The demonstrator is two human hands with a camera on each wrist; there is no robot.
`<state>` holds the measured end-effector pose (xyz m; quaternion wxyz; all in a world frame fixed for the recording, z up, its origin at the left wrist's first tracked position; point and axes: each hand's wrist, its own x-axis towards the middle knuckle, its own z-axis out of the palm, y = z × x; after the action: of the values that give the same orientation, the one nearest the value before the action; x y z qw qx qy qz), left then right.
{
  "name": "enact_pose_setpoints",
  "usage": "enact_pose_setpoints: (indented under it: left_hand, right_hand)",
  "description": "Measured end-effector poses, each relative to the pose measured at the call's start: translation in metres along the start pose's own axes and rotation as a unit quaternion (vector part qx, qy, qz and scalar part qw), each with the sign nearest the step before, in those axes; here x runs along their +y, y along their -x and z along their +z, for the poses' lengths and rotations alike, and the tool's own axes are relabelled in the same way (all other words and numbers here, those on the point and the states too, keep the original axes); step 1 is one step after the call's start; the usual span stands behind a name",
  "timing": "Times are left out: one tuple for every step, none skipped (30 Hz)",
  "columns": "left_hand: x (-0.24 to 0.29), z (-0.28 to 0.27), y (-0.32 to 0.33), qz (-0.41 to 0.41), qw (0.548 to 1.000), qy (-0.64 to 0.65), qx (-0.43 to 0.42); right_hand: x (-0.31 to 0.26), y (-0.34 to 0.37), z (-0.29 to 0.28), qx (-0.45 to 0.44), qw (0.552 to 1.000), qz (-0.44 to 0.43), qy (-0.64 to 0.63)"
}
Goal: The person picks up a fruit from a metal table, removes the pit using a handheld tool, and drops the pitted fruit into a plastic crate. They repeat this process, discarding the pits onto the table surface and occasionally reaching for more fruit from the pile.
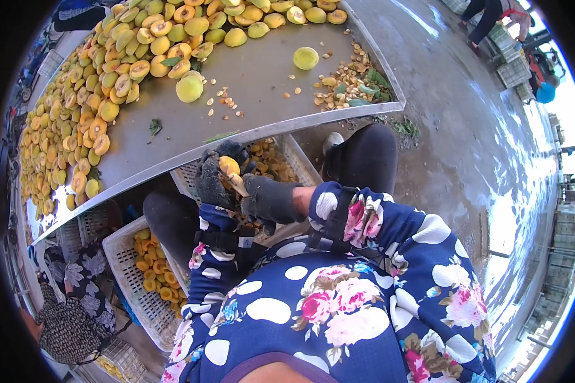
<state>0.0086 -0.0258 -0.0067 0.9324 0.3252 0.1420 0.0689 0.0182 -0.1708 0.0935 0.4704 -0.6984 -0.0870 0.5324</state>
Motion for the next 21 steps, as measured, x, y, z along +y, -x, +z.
enact_pose_setpoints:
  left_hand:
    - [-0.005, -0.024, -0.009, 0.157, 0.928, -0.334, -0.051]
    - [-0.008, -0.039, -0.013, 0.29, 0.722, -0.621, -0.095]
    - [-0.004, -0.036, -0.011, 0.289, 0.723, -0.62, -0.095]
    - [0.001, -0.034, -0.01, 0.342, 0.673, -0.646, -0.11]
    - [0.003, -0.031, -0.008, 0.393, 0.619, -0.668, -0.125]
    - [0.001, -0.032, -0.008, 0.394, 0.62, -0.667, -0.125]
    - [-0.003, -0.035, -0.008, 0.357, 0.679, -0.633, -0.105]
    - [-0.008, -0.038, -0.009, 0.317, 0.734, -0.595, -0.084]
    - [-0.012, -0.045, -0.013, 0.316, 0.734, -0.595, -0.083]
    - [-0.015, -0.054, -0.019, 0.14, 0.932, -0.32, -0.095]
    - [-0.019, -0.063, -0.023, -0.056, 0.994, 0.001, -0.091]
    - [-0.023, -0.072, -0.025, -0.058, 0.994, 0.0, -0.091]
    - [-0.026, -0.08, -0.027, -0.036, 0.996, -0.021, -0.078]
    - [-0.028, -0.083, -0.027, -0.014, 0.997, -0.042, -0.066]
    - [-0.021, -0.065, -0.02, -0.015, 0.997, -0.042, -0.067]
    - [-0.006, -0.031, -0.006, 0.089, 0.954, -0.276, -0.073]
    - [0.002, -0.013, 0.003, 0.188, 0.848, -0.49, -0.074]
    - [0.002, -0.018, 0.004, 0.189, 0.848, -0.489, -0.074]
    - [0.0, -0.026, 0.003, 0.136, 0.854, -0.494, -0.088]
    - [-0.003, -0.034, 0.002, 0.083, 0.859, -0.496, -0.1]
    - [-0.01, -0.04, -0.001, 0.085, 0.859, -0.494, -0.099]
  right_hand:
    - [0.006, -0.005, -0.001, -0.011, 1.0, -0.013, 0.016]
    - [0.013, -0.01, -0.001, -0.012, 1.0, -0.011, 0.016]
    - [0.022, -0.018, -0.002, 0.022, 0.99, -0.051, 0.128]
    - [0.032, -0.025, -0.004, 0.054, 0.966, -0.089, 0.238]
    - [0.046, -0.033, -0.005, 0.054, 0.966, -0.087, 0.238]
    - [0.057, -0.04, -0.005, 0.066, 0.941, -0.179, 0.279]
    - [0.068, -0.047, -0.008, 0.076, 0.906, -0.269, 0.317]
    - [0.052, -0.037, -0.004, 0.075, 0.906, -0.268, 0.319]
    - [0.021, -0.018, 0.003, 0.042, 0.974, -0.15, 0.162]
    - [0.003, -0.008, 0.008, 0.007, 1.0, -0.024, -0.002]
    - [0.002, -0.007, 0.008, 0.006, 1.0, -0.023, -0.003]
    - [0.002, -0.007, 0.008, -0.014, 0.999, -0.023, -0.037]
    - [0.002, -0.008, 0.009, -0.035, 0.997, -0.023, -0.07]
    - [0.003, -0.008, 0.009, -0.036, 0.997, -0.023, -0.071]
    - [0.006, -0.012, 0.009, -0.035, 0.996, -0.022, -0.073]
    - [0.008, -0.013, 0.009, -0.034, 0.996, -0.021, -0.074]
    - [0.006, -0.011, 0.008, -0.033, 0.997, -0.021, -0.073]
    - [0.004, -0.009, 0.006, -0.014, 1.0, -0.012, 0.002]
    - [0.002, -0.007, 0.004, 0.004, 0.997, -0.003, 0.078]
    - [0.004, -0.009, 0.004, 0.004, 0.997, -0.002, 0.079]
    - [0.008, -0.012, 0.003, 0.01, 0.992, -0.015, 0.121]
